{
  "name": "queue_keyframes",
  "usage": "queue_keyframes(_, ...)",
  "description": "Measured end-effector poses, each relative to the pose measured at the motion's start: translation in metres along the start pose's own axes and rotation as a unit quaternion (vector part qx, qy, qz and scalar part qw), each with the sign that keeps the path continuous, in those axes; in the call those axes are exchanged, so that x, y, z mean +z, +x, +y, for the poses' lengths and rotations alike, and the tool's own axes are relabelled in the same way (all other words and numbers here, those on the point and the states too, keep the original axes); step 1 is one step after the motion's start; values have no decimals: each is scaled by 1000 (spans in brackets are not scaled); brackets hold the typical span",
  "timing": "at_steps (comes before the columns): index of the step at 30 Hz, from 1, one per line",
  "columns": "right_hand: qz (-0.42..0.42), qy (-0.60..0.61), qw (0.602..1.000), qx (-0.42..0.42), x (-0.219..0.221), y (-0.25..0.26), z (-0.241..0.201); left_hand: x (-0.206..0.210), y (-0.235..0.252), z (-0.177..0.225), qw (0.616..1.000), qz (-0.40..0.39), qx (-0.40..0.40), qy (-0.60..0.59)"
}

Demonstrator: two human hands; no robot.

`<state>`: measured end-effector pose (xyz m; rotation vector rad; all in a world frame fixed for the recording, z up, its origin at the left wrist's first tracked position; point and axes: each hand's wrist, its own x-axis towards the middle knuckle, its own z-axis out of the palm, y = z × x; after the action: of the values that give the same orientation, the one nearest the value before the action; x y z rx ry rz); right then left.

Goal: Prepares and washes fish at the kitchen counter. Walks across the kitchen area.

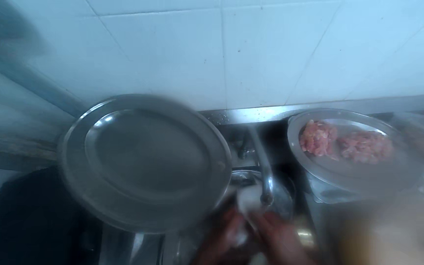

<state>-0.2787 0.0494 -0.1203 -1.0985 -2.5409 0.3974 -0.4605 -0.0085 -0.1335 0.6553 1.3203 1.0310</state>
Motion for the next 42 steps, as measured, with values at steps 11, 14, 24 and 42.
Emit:
queue_keyframes(11,-75,37,974,210,72,-32,17,-33,52,-20,784,186,-18,592)
queue_keyframes(14,-90,35,969,228,75,-18,7,-30,56,-8,821,203,-78,528)
queue_keyframes(24,-212,102,935,267,53,-21,-43,-67,33,-7,821,94,-121,549)
queue_keyframes(42,78,454,775,433,-17,29,-7,66,39,25,953,192,126,200)
